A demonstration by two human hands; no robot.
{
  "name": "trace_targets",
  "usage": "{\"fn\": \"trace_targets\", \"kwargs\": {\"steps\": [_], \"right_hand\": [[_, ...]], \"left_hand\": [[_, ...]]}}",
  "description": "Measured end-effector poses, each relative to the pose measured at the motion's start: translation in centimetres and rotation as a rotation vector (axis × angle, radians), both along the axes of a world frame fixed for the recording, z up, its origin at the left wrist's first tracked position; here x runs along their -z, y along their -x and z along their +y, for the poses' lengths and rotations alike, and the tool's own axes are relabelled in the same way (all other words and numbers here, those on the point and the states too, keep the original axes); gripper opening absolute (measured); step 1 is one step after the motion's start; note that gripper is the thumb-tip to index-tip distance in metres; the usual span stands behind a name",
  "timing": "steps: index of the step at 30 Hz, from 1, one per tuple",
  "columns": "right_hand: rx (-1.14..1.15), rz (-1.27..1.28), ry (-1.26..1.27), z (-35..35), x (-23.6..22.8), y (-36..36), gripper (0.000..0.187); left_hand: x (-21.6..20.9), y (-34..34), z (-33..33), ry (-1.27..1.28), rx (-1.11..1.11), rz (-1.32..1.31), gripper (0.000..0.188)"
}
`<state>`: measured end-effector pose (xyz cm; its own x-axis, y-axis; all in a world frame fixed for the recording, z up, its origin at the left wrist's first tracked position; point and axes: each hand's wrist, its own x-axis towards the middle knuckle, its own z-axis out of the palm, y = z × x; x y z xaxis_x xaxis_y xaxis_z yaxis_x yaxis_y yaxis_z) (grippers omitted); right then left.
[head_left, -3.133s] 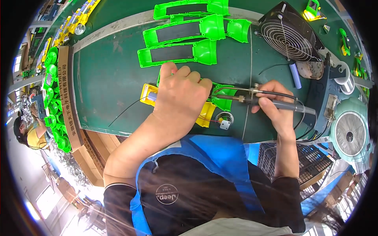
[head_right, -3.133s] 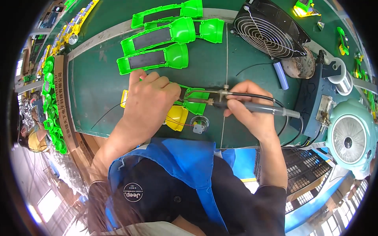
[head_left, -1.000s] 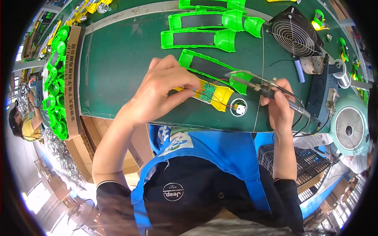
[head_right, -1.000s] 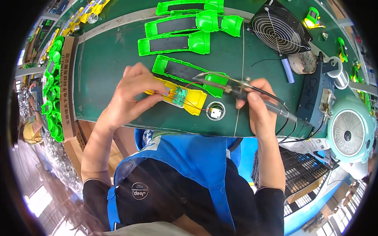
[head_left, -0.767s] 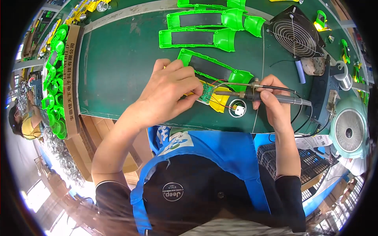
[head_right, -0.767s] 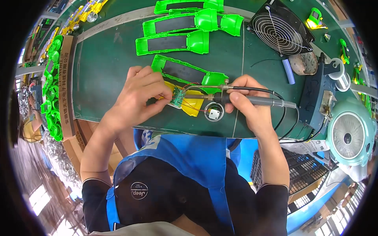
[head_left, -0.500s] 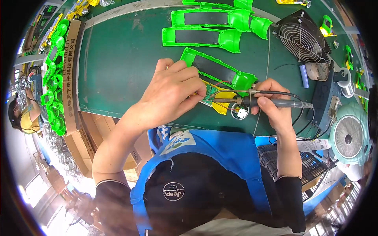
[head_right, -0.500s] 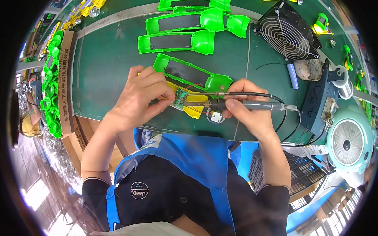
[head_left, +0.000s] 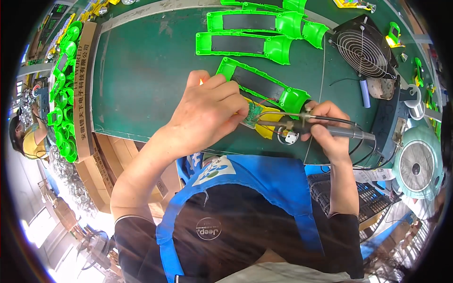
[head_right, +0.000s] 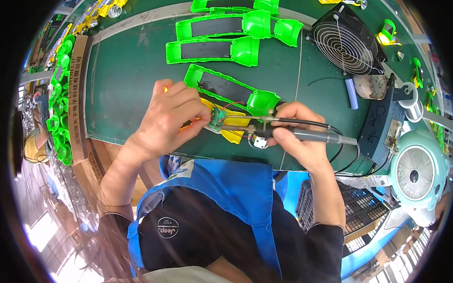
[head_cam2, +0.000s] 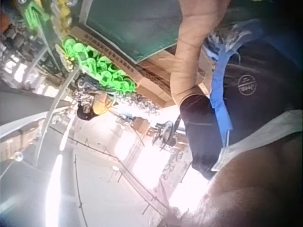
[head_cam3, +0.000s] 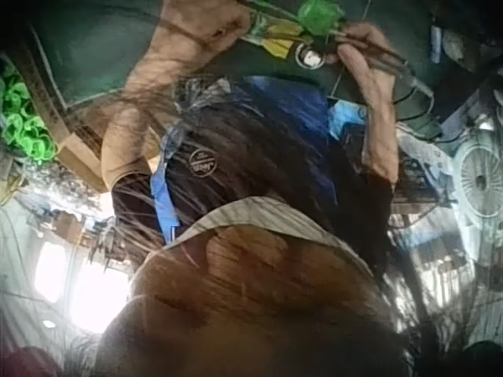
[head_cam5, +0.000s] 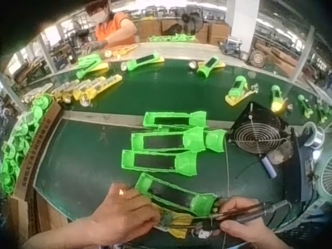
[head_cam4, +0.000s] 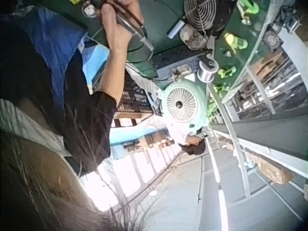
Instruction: Soldering components and wires onto circuit boards for solar flashlights on a factory assembly line.
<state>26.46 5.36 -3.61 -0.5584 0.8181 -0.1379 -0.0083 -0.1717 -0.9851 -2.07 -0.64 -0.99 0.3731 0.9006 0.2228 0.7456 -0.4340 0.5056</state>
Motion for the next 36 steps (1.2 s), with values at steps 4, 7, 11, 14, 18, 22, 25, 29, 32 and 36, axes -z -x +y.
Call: {"fn": "trace_targets", "kwargs": {"steps": [4, 7, 11, 14, 18, 22, 25, 29, 32, 36], "right_hand": [[0.095, 0.115, 0.003, -0.2, 0.7, -1.0, 0.028], [0.133, 0.141, -0.008, -0.2, 1.1, -1.2, 0.031], [0.188, 0.162, -0.028, -0.3, 1.2, -0.9, 0.034], [0.242, 0.134, -0.148, -0.5, 1.4, 0.0, 0.040], [0.281, 0.157, -0.303, 0.4, 0.9, 2.2, 0.045], [0.263, 0.205, -0.307, 1.4, 2.1, 3.6, 0.046], [0.247, 0.243, -0.196, 0.0, 2.4, 4.4, 0.046], [0.278, 0.370, -0.130, -3.6, 2.8, 4.2, 0.040], [0.192, 0.395, -0.006, -6.2, 2.7, 3.7, 0.042], [0.178, 0.367, 0.086, -7.7, 2.0, 3.4, 0.043]], "left_hand": [[-0.2, -0.1, 0.0, 0.032, 0.003, 0.029, 0.017], [0.0, -0.1, 0.0, 0.007, 0.000, 0.015, 0.017], [-0.2, -0.1, -0.1, -0.002, -0.008, 0.013, 0.017], [0.1, -0.2, -0.2, -0.018, -0.016, 0.009, 0.017], [0.0, -0.2, -0.5, -0.006, -0.030, 0.003, 0.016], [0.0, -0.7, -0.8, -0.005, -0.039, -0.004, 0.018], [0.7, -1.5, -3.7, -0.261, -0.256, 0.079, 0.027], [2.3, -2.1, -5.7, -0.179, -0.203, -0.005, 0.030], [1.4, -1.0, -5.3, -0.118, -0.382, 0.012, 0.043], [1.7, 0.0, -4.6, -0.051, -0.472, -0.017, 0.044]]}}
